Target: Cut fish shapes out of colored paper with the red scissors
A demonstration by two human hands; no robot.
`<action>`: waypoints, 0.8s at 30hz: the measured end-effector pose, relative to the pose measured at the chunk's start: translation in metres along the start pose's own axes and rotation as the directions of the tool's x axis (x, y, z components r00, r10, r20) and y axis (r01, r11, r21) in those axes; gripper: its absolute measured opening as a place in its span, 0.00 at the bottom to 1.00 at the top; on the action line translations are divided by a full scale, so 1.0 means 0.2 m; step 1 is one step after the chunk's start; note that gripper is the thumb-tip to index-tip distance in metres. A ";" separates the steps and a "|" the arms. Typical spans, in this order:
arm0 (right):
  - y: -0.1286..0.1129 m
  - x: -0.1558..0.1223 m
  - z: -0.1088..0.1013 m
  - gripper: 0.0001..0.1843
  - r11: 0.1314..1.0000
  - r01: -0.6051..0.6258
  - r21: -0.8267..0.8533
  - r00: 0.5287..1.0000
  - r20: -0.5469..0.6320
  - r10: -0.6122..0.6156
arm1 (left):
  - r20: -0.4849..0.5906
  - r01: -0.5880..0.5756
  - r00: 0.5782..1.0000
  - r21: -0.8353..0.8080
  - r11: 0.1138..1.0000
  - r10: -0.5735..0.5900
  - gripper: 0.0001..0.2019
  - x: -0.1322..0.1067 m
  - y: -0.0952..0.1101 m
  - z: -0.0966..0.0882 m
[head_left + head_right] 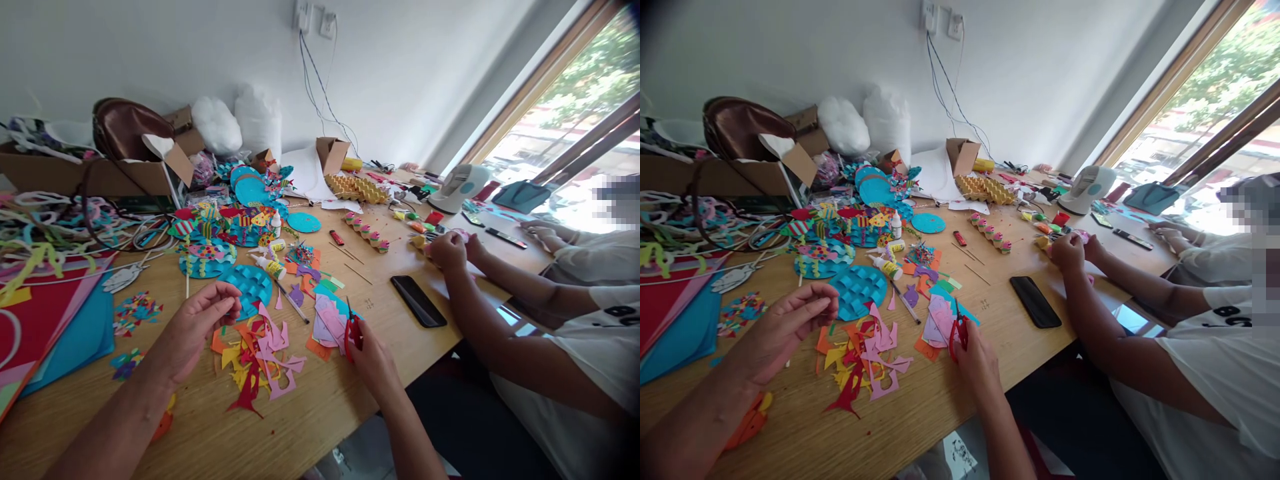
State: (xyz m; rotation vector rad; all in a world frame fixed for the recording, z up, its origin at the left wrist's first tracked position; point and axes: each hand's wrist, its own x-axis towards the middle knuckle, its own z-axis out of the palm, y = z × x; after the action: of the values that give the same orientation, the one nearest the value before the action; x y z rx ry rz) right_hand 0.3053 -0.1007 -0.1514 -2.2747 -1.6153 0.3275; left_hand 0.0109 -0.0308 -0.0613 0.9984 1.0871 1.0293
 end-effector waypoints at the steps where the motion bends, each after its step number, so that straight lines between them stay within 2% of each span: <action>1: 0.00 0.00 0.00 0.13 1.000 -0.009 0.000 1.000 -0.003 0.009 | 0.011 0.005 1.000 0.002 1.000 -0.005 0.09 0.00 -0.01 0.01; 11: -0.03 -0.01 0.00 0.15 0.999 -0.033 -0.021 0.999 0.033 0.033 | 0.170 0.044 0.983 0.140 0.989 -0.067 0.06 -0.05 -0.07 0.09; 24: -0.07 0.04 -0.04 0.19 1.000 -0.013 -0.008 0.998 0.058 0.013 | 0.230 0.065 0.969 0.135 0.989 -0.095 0.08 -0.07 -0.10 0.16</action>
State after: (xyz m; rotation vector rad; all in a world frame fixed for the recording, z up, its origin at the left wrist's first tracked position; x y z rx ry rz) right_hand 0.2989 -0.0898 -0.1387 -2.3024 -1.6327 0.3946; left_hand 0.0436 -0.0519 -0.0719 1.1381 0.9958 0.7614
